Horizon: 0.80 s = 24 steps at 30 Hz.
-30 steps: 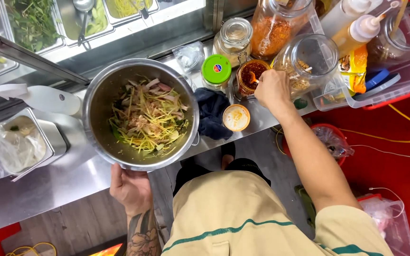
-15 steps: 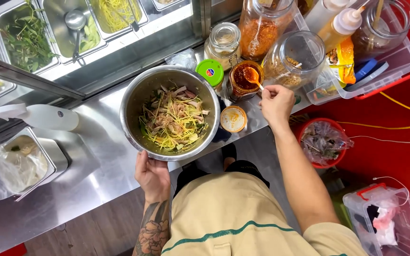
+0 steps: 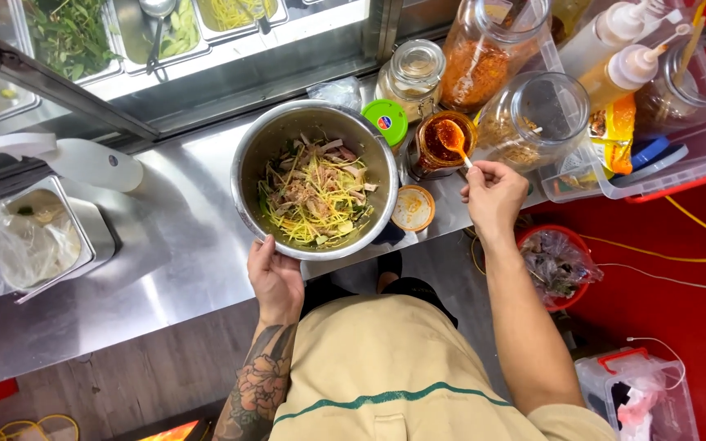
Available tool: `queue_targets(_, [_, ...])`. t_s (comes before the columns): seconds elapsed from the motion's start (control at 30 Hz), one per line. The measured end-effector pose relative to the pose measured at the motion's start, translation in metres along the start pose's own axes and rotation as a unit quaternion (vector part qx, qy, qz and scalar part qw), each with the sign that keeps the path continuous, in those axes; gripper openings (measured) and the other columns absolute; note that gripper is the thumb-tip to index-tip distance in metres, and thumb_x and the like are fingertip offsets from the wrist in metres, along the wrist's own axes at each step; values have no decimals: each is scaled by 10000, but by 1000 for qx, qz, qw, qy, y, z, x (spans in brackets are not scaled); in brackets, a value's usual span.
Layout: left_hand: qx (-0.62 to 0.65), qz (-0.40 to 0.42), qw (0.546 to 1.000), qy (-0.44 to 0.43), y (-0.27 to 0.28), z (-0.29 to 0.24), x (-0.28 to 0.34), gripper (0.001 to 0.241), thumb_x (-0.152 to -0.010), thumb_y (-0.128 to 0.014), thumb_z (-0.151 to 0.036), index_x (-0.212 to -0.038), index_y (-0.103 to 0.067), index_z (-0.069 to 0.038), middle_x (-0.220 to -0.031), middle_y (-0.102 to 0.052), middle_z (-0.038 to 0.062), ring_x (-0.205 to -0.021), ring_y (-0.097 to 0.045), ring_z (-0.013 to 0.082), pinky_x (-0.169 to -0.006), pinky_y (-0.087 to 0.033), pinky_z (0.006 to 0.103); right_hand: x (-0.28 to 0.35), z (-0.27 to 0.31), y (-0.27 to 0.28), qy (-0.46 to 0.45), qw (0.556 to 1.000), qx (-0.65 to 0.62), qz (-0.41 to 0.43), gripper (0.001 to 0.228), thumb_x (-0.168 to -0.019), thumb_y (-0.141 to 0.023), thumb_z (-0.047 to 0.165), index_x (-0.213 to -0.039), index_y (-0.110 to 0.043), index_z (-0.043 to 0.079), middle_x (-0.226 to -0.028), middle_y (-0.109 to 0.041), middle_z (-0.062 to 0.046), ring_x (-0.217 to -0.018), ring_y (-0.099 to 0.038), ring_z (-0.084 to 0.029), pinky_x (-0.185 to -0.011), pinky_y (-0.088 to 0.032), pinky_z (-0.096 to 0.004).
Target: Preparing a mixed salad by adding seasonings and ingredients to a bowl, mixing by hand with a glove, and packaging it for a customer before receiving payment.
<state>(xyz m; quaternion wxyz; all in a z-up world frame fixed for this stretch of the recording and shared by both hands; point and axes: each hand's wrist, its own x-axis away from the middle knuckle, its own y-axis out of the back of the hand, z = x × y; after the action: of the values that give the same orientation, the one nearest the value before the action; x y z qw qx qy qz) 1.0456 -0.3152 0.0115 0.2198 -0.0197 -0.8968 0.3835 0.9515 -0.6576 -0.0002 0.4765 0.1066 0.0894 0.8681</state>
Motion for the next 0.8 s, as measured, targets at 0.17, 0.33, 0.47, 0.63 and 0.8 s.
queue_targets(0.17, [13,-14,1000,-6,11,11,-5,256,-1032,-500,-123,-1245,-538,14,-1256,-654,154,-1153,-656,243,-1037,-523,410,40,51,-18,29,996,-33,75,122,-991,-685,35,-1055,-710,-66,-788,-702,-55,-611,-658,-86,-546,-548,-232])
queue_targets(0.33, [32,-29,999,-12,19,16,-6,244,-1012,-538,-114,-1226,-559,0,-1233,-660,138,-1142,-655,217,-1032,-516,381,83,78,-63,70,982,20,173,103,-972,-701,24,-1046,-728,-42,-782,-707,-61,-616,-650,-125,-545,-510,-265])
queue_targets(0.47, [31,-11,999,-26,27,20,-4,231,-1027,-555,-110,-1215,-558,24,-1226,-660,150,-1129,-650,227,-1028,-507,379,93,84,-83,376,893,183,165,121,-906,-722,-33,-1025,-722,-12,-857,-676,-141,-726,-673,-284,-651,-532,-372])
queue_targets(0.63, [14,-26,1000,-4,20,9,8,245,-1028,-540,-123,-1232,-542,13,-1226,-658,145,-1125,-647,218,-1023,-515,380,90,79,-89,428,867,207,148,107,-909,-734,-36,-1013,-715,-18,-881,-654,-145,-771,-667,-326,-679,-543,-402])
queue_targets(0.8, [3,-26,1000,1,16,2,14,288,-1014,-524,-134,-1268,-545,-1,-1228,-657,131,-1109,-649,208,-1005,-516,379,85,78,-93,419,865,232,148,108,-909,-731,-40,-1016,-723,-26,-875,-649,-142,-730,-676,-301,-630,-545,-384])
